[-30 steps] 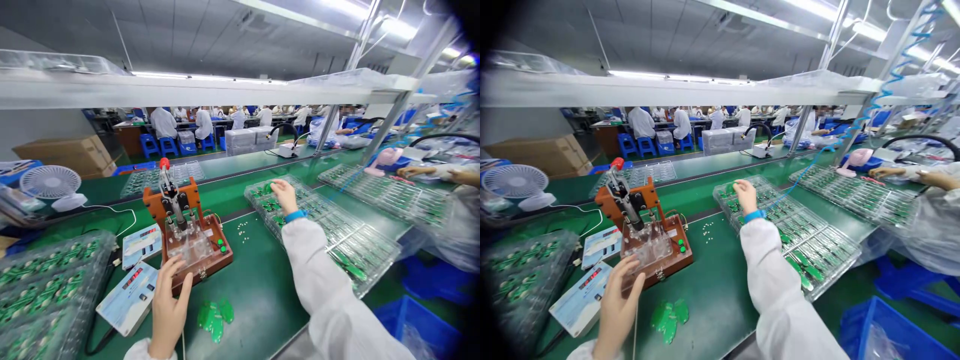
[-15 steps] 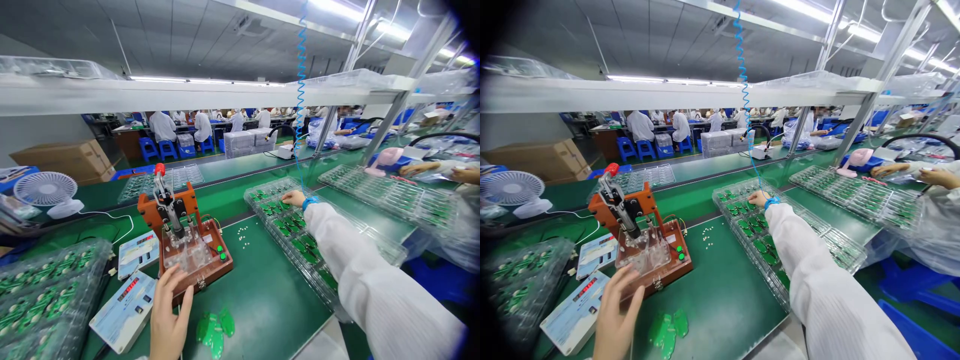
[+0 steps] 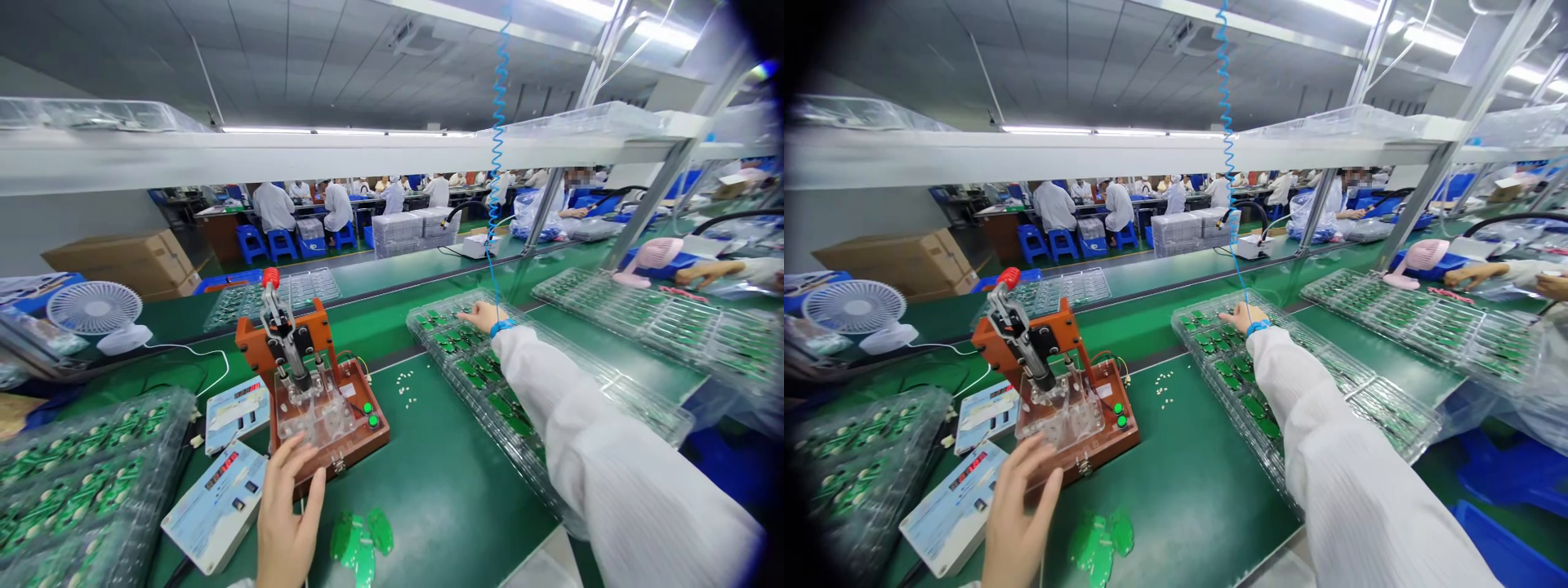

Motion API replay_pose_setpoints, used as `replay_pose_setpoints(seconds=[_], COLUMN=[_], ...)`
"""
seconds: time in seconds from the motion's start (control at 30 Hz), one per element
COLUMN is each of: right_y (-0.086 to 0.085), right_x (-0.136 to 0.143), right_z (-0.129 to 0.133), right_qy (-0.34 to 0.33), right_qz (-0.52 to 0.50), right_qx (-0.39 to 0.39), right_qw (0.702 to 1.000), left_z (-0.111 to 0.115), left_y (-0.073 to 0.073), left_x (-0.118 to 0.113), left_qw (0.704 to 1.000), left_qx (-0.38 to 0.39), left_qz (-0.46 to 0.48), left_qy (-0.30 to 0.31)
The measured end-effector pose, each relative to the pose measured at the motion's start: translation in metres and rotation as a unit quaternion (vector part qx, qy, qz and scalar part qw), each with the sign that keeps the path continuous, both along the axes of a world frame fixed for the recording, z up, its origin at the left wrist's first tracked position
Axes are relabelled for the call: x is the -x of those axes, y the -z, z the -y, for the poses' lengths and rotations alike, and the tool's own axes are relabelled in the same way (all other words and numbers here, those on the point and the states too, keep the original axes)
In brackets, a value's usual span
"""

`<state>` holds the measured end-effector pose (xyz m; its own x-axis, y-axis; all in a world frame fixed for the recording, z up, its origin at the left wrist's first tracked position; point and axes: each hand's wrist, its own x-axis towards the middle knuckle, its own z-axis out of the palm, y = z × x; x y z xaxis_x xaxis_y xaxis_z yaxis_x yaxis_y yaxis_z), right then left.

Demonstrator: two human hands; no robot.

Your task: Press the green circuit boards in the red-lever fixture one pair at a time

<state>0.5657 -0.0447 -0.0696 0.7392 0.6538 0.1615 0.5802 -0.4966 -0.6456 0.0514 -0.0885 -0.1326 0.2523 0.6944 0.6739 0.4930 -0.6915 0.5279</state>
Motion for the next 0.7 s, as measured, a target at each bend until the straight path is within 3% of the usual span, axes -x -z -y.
replay_pose_setpoints(seconds=[0.2, 0.3, 0.37, 0.4, 0.47, 0.53, 0.6, 0.7], right_y=[-0.071, -0.096, -0.099, -0.096, -0.079, -0.050, -0.012, 0.043], right_x=[0.040, 0.089, 0.134, 0.159, 0.207, 0.246, 0.271, 0.285], right_z=[-0.013, -0.011, 0.004, 0.016, 0.046, 0.075, 0.099, 0.121], right_qy=[0.040, 0.005, -0.041, -0.077, -0.219, -0.358, -0.494, -0.594], right_qz=[0.002, -0.035, -0.064, -0.076, -0.108, -0.112, -0.113, -0.080], right_qx=[-0.238, -0.337, -0.381, -0.396, -0.400, -0.305, -0.169, -0.044], right_qw=[0.970, 0.941, 0.921, 0.912, 0.884, 0.875, 0.846, 0.799], left_z=[0.001, 0.003, 0.004, 0.005, 0.007, 0.010, 0.013, 0.015], left_y=[-0.001, -0.002, -0.003, -0.004, -0.006, -0.009, -0.012, -0.014], left_x=[0.001, 0.000, 0.000, 0.000, 0.003, 0.008, 0.016, 0.030], left_qw=[0.998, 0.998, 0.998, 0.998, 0.997, 0.991, 0.972, 0.937], left_qx=[0.014, 0.021, 0.028, 0.031, 0.035, 0.051, 0.090, 0.162], left_qz=[0.040, 0.048, 0.040, 0.034, 0.012, -0.038, -0.105, -0.168], left_qy=[0.042, 0.045, 0.041, 0.042, 0.064, 0.120, 0.192, 0.258])
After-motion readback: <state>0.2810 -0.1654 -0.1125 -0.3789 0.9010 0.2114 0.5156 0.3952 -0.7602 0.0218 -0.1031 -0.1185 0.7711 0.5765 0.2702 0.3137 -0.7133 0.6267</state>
